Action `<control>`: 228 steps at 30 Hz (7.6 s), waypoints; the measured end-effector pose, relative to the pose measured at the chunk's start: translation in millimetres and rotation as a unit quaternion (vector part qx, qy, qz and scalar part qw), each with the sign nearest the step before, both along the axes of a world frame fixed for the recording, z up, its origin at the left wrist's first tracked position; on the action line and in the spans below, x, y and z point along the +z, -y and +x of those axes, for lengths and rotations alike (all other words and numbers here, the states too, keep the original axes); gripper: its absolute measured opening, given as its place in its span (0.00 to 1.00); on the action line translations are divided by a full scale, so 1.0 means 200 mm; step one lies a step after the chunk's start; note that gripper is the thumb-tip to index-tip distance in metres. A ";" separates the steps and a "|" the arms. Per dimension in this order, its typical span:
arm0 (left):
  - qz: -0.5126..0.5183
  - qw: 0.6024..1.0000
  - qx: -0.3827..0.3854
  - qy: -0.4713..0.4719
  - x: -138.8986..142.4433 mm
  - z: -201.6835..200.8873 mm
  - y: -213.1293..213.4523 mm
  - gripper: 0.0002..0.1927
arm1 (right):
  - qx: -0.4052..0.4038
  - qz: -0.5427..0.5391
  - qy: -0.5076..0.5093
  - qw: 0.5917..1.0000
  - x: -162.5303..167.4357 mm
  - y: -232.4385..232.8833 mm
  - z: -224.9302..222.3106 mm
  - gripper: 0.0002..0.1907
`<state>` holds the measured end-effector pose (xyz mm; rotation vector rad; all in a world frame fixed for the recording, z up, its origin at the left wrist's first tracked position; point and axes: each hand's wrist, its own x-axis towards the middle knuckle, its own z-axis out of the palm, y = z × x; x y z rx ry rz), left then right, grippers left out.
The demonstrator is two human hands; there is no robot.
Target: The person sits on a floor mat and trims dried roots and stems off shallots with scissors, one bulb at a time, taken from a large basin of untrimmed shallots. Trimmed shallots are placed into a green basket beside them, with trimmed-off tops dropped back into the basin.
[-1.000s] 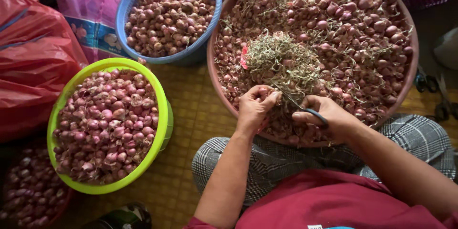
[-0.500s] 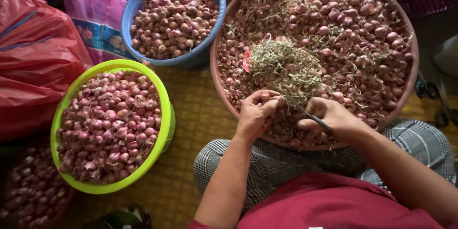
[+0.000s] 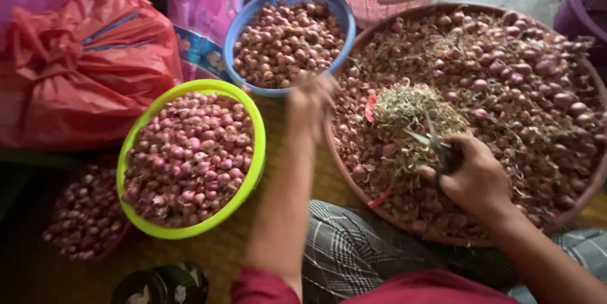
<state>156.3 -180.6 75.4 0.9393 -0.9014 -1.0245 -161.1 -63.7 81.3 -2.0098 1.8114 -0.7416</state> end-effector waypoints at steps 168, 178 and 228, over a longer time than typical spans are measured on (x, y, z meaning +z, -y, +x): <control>0.245 0.926 -0.279 0.070 -0.37 -0.60 -0.69 0.09 | 0.106 0.365 0.298 0.876 -0.20 -0.20 -0.24 0.28; 0.243 0.962 -0.114 0.052 -0.09 -0.36 -0.49 0.05 | 0.149 0.250 0.162 0.943 0.15 -0.20 -0.33 0.30; 0.053 0.878 -0.160 0.448 -0.11 -0.69 -0.49 0.06 | 0.102 0.316 0.407 0.851 -0.08 -0.30 -0.22 0.25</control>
